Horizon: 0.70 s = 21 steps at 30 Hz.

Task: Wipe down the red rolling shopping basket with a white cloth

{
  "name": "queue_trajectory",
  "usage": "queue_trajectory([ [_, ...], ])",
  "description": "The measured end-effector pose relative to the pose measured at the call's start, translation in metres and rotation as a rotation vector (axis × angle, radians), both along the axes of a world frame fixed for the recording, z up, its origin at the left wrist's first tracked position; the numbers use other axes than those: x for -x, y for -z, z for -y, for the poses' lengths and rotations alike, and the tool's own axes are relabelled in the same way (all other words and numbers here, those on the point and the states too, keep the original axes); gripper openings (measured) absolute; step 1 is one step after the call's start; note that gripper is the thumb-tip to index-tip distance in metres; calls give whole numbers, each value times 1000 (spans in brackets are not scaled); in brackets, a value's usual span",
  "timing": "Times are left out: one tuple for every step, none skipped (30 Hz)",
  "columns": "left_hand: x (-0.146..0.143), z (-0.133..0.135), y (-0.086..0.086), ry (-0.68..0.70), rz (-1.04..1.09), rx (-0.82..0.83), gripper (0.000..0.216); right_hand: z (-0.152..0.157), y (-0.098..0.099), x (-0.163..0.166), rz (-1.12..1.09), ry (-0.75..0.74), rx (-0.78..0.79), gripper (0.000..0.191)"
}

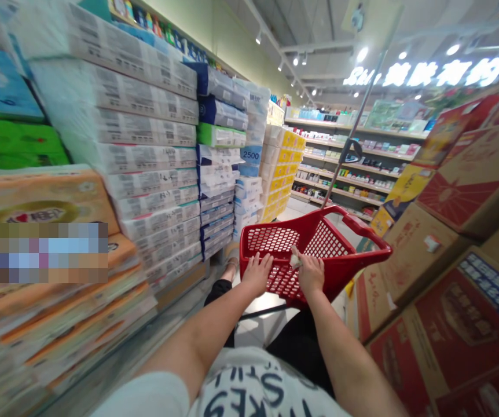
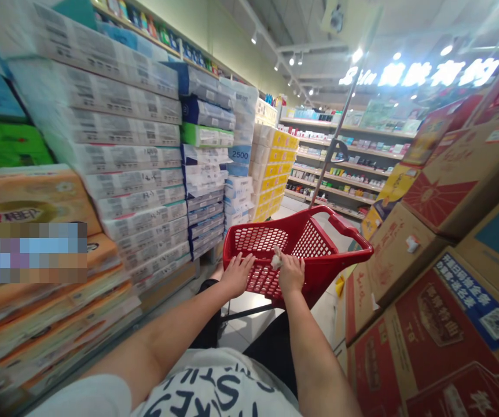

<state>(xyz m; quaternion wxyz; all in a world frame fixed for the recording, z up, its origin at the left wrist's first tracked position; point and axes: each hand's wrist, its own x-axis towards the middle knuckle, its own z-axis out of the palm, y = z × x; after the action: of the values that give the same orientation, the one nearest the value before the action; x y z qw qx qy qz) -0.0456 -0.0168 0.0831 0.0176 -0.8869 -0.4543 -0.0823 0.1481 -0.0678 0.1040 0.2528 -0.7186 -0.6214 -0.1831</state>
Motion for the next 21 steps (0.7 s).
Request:
queue_trajectory([
  [-1,0,0,3,1,3,72,1,1,-5,-21,41,-18,39],
  [-1,1,-1,4,1,6,72,2,1,-9,-35,64,-26,39],
  [-2,1,-2,4,0,8,73,2,2,-11,-41,76,-27,39],
  [-2,2,-2,4,-1,9,73,2,3,-12,-44,83,-26,40],
  [-3,2,-3,3,-3,10,74,2,4,-11,-46,92,-29,40],
  [-3,3,-3,1,-6,12,74,1,6,-8,-46,103,-35,41],
  [-4,4,-4,1,-9,13,74,0,8,-5,-39,110,-44,42],
  [-4,4,-4,2,-15,14,74,-1,10,0,-24,108,-55,42],
  [-5,5,-5,2,-21,14,74,-2,13,5,1,89,-64,43],
  [-5,6,-5,1,-28,13,74,-4,16,12,33,53,-69,43],
  [-5,6,-6,0,-35,12,74,-5,18,18,69,6,-70,43],
  [-5,7,-6,-3,-41,12,74,-7,20,25,102,-45,-66,43],
  [-5,7,-6,-4,-45,12,74,-8,22,32,129,-90,-58,42],
  [-4,7,-7,-4,-48,12,75,-10,23,37,147,-123,-47,43],
  [-4,7,-7,-2,-49,10,75,-11,23,42,157,-143,-35,43],
  [-4,7,-6,1,-49,8,76,-12,22,45,162,-155,-23,44],
  [-4,7,-6,4,-47,6,77,-12,21,46,165,-165,-12,45],
  [-4,6,-5,6,-46,2,77,-12,19,45,170,-173,-4,46],
  [-4,5,-4,6,-43,-3,77,-11,18,43,176,-182,1,48],
  [-4,5,-3,5,-41,-6,77,-10,16,38,187,-191,4,49],
  [-4,4,-2,4,-38,-8,76,-8,15,31,200,-199,4,49],
])
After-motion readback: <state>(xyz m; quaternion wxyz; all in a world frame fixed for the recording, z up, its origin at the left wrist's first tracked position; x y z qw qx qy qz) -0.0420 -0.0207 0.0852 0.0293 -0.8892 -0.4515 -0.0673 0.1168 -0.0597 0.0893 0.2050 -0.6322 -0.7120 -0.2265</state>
